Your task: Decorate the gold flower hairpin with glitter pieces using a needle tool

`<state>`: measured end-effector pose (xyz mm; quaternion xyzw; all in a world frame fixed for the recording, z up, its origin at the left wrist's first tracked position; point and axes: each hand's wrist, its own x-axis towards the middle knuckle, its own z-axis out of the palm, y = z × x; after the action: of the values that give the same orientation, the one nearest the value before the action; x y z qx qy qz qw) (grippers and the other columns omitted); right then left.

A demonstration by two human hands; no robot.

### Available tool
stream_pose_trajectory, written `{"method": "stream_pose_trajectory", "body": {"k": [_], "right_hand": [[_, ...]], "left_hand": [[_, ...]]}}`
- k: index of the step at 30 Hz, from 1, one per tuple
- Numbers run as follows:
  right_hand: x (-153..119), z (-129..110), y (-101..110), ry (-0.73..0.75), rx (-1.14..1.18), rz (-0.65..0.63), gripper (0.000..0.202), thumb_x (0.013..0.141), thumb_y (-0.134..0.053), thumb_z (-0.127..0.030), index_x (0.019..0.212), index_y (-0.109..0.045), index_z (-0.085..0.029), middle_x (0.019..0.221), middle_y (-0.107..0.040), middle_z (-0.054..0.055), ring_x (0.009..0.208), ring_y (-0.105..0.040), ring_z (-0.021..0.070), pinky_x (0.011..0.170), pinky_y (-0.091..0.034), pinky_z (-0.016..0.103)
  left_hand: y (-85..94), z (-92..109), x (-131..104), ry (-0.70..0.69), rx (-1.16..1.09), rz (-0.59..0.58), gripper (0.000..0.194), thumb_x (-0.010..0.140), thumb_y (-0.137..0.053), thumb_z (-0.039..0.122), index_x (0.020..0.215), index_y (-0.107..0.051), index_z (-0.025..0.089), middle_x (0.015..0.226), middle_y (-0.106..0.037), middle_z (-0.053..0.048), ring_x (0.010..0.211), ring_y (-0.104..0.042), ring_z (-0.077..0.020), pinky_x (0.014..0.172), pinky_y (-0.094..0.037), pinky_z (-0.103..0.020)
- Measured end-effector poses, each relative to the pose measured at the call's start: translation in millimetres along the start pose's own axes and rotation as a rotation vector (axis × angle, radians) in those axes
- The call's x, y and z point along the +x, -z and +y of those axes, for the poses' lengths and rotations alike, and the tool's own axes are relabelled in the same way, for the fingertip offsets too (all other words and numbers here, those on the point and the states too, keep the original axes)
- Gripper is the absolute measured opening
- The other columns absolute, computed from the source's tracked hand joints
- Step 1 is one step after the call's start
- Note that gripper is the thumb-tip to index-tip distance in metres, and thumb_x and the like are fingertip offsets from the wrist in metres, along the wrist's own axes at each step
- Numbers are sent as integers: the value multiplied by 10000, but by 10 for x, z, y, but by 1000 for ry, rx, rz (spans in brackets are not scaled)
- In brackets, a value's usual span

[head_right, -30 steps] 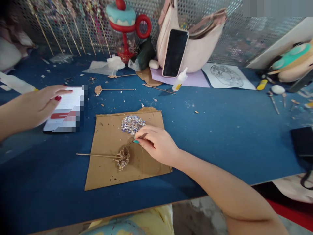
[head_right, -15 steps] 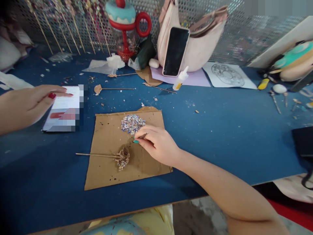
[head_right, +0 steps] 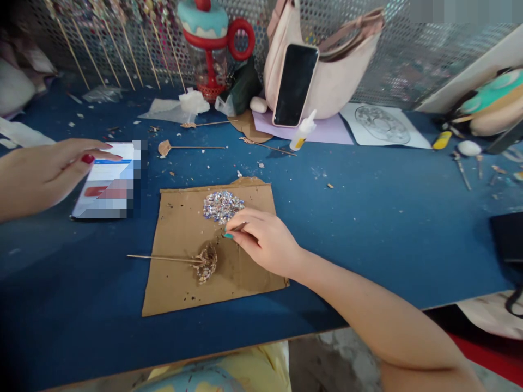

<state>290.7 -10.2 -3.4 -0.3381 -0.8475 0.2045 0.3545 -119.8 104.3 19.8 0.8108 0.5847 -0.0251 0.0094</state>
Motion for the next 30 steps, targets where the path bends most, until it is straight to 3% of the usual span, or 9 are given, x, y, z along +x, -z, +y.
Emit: {"method": "stream_pose_trajectory", "body": {"k": [6, 13, 17, 21, 23, 26, 28, 29, 30], "right_hand": [[-8, -7, 3, -35, 5, -18, 163, 1010, -560, -116, 932, -673, -203, 913, -776, 48, 864, -747, 157, 781, -629, 306], [-4, -3, 2, -35, 15, -12, 163, 1012, -559, -121, 929, -673, -203, 896, -766, 47, 843, -737, 156, 762, -625, 303], [-4, 0, 1, -40, 17, -16, 171, 1009, -555, -116, 928, -674, -208, 900, -767, 48, 849, -740, 161, 768, -627, 315], [-4, -3, 5, -28, -5, -7, 166, 1010, -560, -124, 917, -675, -198, 886, -765, 49, 835, -738, 155, 760, -623, 295], [-2, -3, 6, -27, -9, 0, 163, 1009, -565, -136, 907, -677, -196, 883, -767, 47, 829, -740, 151, 753, -623, 285], [0, -3, 5, -28, -13, 7, 167, 1001, -566, -141, 896, -681, -200, 895, -776, 43, 857, -755, 153, 765, -625, 280], [3, -6, 3, -30, -19, 14, 165, 996, -566, -137, 898, -683, -200, 899, -777, 42, 859, -756, 149, 768, -622, 274], [6, -8, 1, -29, -20, 16, 162, 995, -566, -138, 901, -683, -201, 896, -776, 40, 850, -753, 144, 762, -618, 269], [8, -10, 0, -27, -21, 19, 160, 996, -567, -141, 901, -681, -202, 887, -773, 37, 837, -748, 140, 753, -615, 264]], "left_hand": [[98, 255, -107, 39, -180, 219, 486, 1059, -247, 394, 1433, -512, 231, 1241, -715, -19, 1056, -668, -242, 939, -508, -383], [101, 347, -152, 67, -167, 166, 465, 1030, -282, 400, 1195, -686, 240, 1160, -701, -10, 782, -608, -172, 815, -497, -351], [45, 303, -123, 58, -174, 124, 498, 1024, -257, 447, 1280, -597, 189, 1201, -702, -57, 827, -646, -195, 814, -513, -373], [30, 406, -132, -9, -218, 184, 462, 1027, -287, 399, 1344, -546, 184, 1230, -711, -73, 859, -677, -193, 792, -518, -362], [65, 597, -218, -143, -282, 245, 445, 1033, -336, 326, 1433, -495, 210, 1217, -720, -61, 878, -684, -175, 752, -527, -322], [154, 1026, -461, -597, -305, 393, 490, 990, -422, 173, 1452, -506, 311, 1006, -739, -26, 854, -690, -186, 708, -552, -336], [206, 1296, -634, -979, -317, 385, 572, 922, -461, 125, 1451, -534, 332, 762, -664, -5, 638, -602, -194, 531, -484, -361], [219, 1393, -700, -1091, -295, 348, 547, 896, -524, 149, 1413, -589, 313, 682, -608, 2, 558, -543, -190, 462, -454, -365], [221, 1456, -745, -1142, -270, 395, 504, 859, -589, 167, 1337, -660, 310, 594, -519, 21, 482, -459, -185, 389, -402, -363]]}}
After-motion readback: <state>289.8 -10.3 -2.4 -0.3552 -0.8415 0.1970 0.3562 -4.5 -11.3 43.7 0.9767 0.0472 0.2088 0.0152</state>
